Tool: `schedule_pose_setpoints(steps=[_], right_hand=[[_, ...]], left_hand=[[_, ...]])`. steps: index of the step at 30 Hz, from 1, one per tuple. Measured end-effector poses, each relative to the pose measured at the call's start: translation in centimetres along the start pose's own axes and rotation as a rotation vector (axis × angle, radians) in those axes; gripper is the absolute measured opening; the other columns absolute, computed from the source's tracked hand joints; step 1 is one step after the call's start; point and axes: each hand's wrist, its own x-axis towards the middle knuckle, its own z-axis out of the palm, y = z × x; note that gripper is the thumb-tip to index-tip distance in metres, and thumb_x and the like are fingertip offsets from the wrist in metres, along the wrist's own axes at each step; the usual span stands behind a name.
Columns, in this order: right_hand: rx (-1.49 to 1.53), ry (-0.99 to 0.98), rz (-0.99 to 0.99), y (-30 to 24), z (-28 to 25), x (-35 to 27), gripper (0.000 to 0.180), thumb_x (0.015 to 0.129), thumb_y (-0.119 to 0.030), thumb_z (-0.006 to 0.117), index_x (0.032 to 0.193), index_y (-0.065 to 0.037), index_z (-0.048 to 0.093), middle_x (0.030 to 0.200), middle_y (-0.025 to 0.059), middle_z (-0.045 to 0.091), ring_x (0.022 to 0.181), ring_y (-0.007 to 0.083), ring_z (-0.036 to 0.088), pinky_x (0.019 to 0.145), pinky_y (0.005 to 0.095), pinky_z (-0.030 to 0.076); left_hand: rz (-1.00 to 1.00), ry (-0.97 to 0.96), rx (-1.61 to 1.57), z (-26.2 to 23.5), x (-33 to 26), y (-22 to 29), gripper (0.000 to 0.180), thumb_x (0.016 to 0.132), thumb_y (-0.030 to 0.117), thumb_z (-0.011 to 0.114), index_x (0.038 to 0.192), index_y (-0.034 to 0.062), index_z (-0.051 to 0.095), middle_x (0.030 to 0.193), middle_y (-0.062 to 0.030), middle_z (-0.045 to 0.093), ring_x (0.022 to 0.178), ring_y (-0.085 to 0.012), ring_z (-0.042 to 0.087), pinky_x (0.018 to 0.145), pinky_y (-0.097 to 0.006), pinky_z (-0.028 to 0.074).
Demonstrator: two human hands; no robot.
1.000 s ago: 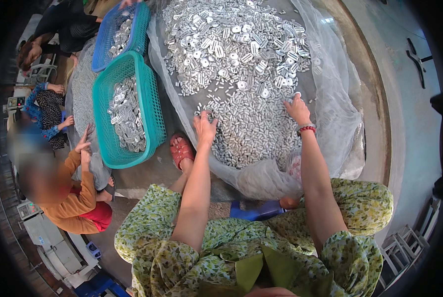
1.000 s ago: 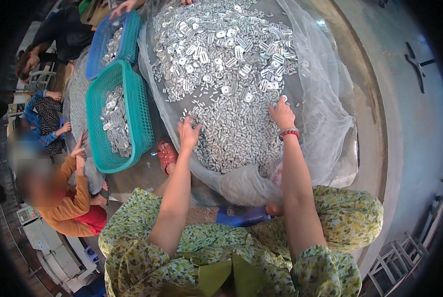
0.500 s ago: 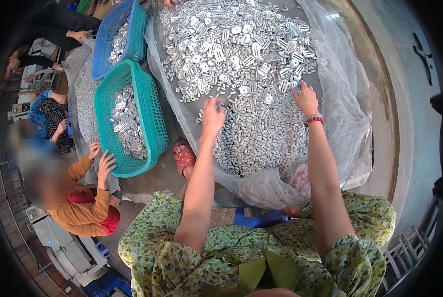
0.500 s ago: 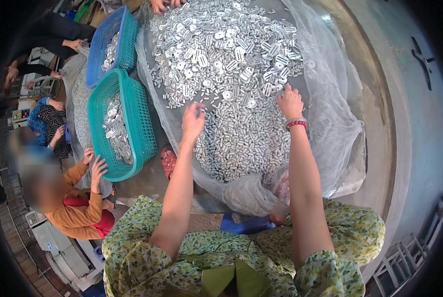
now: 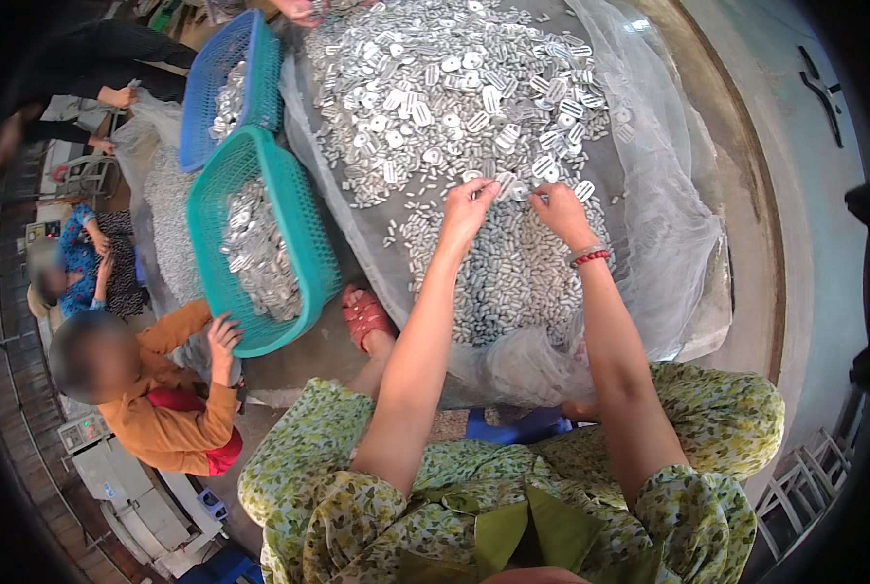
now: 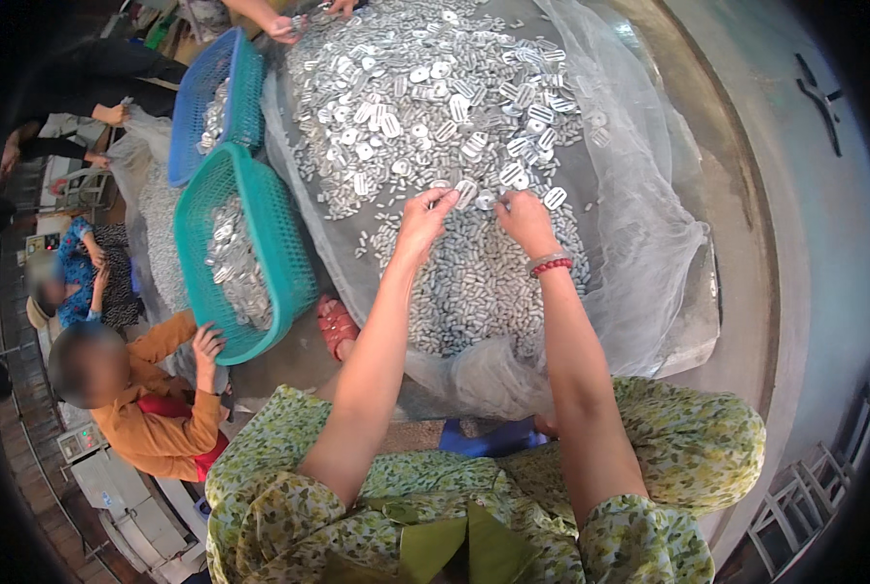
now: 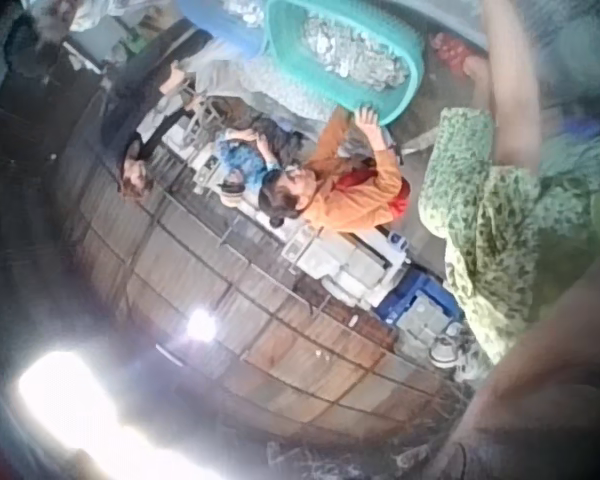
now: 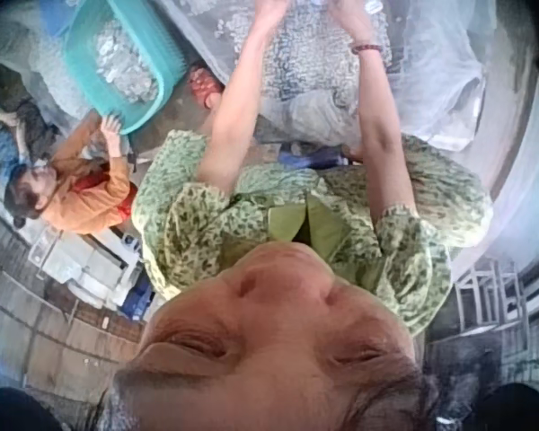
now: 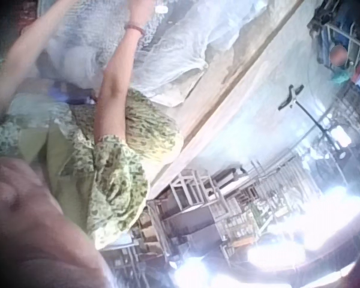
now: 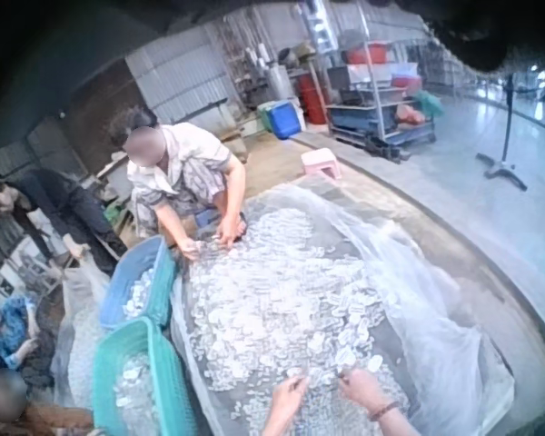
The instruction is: The person sits on the floor and sorts small white plastic parts from a large pile on a plastic sheet into a green basket. They repeatedly pick up handfuls, separate items by hand, and place them into the basket while other workers do the same nearby.
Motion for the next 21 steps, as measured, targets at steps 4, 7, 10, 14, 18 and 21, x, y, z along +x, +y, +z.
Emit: schedule_pose_setpoints(steps=[4, 7, 10, 14, 18, 21], right_hand=[[0.586, -0.065, 0.160, -4.3, -1.8, -1.1, 0.032, 0.083, -0.032, 0.056, 0.088, 0.000, 0.063, 0.067, 0.0086, 0.059, 0.063, 0.0209, 0.056, 0.058, 0.0309, 0.044], [1.073, -0.090, 0.207, -7.4, -2.9, -2.9, 0.033, 0.086, -0.030, 0.054, 0.088, 0.001, 0.063, 0.069, -0.0003, 0.057, 0.060, 0.0070, 0.050, 0.055, 0.0217, 0.040], [1.016, -0.017, 0.094, -8.8, -2.8, -5.0, 0.024, 0.084, -0.022, 0.057, 0.087, 0.001, 0.062, 0.073, 0.0011, 0.058, 0.063, 0.0079, 0.053, 0.057, 0.0223, 0.044], [1.009, -0.098, 0.124, -8.0, -2.7, -8.6, 0.021, 0.085, -0.016, 0.054, 0.095, 0.002, 0.059, 0.079, 0.0035, 0.060, 0.065, 0.0097, 0.055, 0.058, 0.0235, 0.048], [0.918, -0.222, 0.143, -7.6, -2.2, -11.1, 0.026, 0.089, -0.016, 0.046, 0.106, 0.001, 0.055, 0.082, 0.0064, 0.059, 0.067, 0.0126, 0.059, 0.053, 0.0245, 0.052], [0.864, -0.297, 0.174, -8.2, -2.6, -12.0, 0.029, 0.091, -0.018, 0.042, 0.114, -0.002, 0.050, 0.082, 0.0081, 0.059, 0.063, 0.0143, 0.061, 0.049, 0.0245, 0.051]], left_hand=[[-0.115, -0.061, -0.292, -1.9, -3.9, 3.0, 0.031, 0.081, 0.027, 0.063, 0.101, 0.0039, 0.061, 0.083, 0.0005, 0.060, 0.068, -0.0129, 0.052, 0.062, -0.024, 0.040], [-0.004, 0.004, -0.362, -1.5, -5.8, 3.7, 0.027, 0.081, 0.021, 0.063, 0.095, -0.0017, 0.063, 0.079, -0.0003, 0.060, 0.067, -0.0076, 0.049, 0.060, -0.020, 0.038], [0.281, 0.156, -0.222, -0.8, -7.6, 2.7, 0.024, 0.081, 0.020, 0.062, 0.089, -0.0021, 0.064, 0.076, -0.0010, 0.061, 0.067, -0.0075, 0.049, 0.060, -0.024, 0.041], [0.326, 0.110, 0.051, -0.6, -10.3, 1.4, 0.029, 0.080, 0.027, 0.061, 0.083, -0.0013, 0.064, 0.065, -0.0075, 0.058, 0.060, -0.0112, 0.049, 0.057, -0.028, 0.040], [0.260, -0.002, 0.189, -0.9, -11.6, -0.3, 0.034, 0.081, 0.032, 0.058, 0.079, -0.0014, 0.063, 0.056, -0.0085, 0.053, 0.053, -0.0122, 0.044, 0.051, -0.031, 0.038], [0.270, -0.010, 0.144, -0.3, -11.9, -1.6, 0.035, 0.082, 0.033, 0.056, 0.076, -0.0017, 0.063, 0.054, -0.0075, 0.054, 0.050, -0.0129, 0.045, 0.051, -0.031, 0.039]])
